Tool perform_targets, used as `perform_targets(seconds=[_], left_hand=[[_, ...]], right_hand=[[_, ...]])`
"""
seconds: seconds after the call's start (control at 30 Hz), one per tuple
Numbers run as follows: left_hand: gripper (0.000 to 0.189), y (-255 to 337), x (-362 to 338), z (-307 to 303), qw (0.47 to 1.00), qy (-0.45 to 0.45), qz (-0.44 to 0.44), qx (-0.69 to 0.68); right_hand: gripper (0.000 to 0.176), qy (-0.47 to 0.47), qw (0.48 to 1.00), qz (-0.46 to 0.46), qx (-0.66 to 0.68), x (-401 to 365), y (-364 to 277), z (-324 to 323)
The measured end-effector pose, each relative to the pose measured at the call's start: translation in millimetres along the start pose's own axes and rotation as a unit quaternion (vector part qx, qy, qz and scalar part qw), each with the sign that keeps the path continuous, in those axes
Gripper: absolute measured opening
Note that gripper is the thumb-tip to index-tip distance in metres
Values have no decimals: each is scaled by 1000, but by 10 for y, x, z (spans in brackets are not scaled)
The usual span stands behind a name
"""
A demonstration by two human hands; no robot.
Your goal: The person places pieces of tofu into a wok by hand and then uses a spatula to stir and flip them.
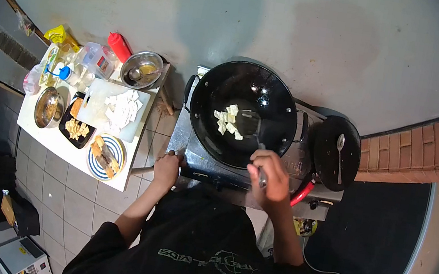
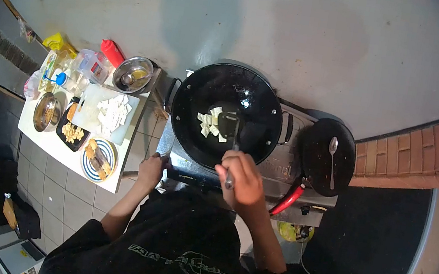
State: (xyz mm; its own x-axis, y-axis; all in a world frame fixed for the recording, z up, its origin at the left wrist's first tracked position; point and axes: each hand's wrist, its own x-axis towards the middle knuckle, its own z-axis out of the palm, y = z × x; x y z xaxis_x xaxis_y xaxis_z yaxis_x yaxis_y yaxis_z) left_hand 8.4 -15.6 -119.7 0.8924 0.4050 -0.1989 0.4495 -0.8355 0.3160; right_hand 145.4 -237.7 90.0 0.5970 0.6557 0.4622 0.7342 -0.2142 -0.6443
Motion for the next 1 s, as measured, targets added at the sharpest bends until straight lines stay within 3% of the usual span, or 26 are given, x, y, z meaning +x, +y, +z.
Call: perform_targets(seconds=[0.33, 0.47, 0.6, 0.7, 0.73, 0.83, 1.0], left_hand=[[13, 107, -79, -68, 999, 16, -28, 0], [14, 94, -45, -72, 1000, -1, -24, 14], [15, 69, -44, -52, 1000, -2, -26, 10], [15, 80, -46, -32, 1000, 6, -27, 5], [15, 83, -47, -27, 999, -1, -38, 6], [16, 139, -44, -93, 998, -12, -58, 9], [17, 105, -60, -70, 998, 5, -63, -21]], right_hand=[[20, -56, 997, -14, 44, -59, 43, 319], [16, -4, 1000, -8, 19, 48, 350, 286], [14, 86, 993, 62, 47, 128, 458, 20], [15, 93, 991, 95, -15, 262, 555, -190], [16, 84, 984, 153, -21, 304, 573, -230], [18, 107, 987, 119, -36, 415, 729, -257], [22, 107, 980, 152, -66, 502, 920, -238]])
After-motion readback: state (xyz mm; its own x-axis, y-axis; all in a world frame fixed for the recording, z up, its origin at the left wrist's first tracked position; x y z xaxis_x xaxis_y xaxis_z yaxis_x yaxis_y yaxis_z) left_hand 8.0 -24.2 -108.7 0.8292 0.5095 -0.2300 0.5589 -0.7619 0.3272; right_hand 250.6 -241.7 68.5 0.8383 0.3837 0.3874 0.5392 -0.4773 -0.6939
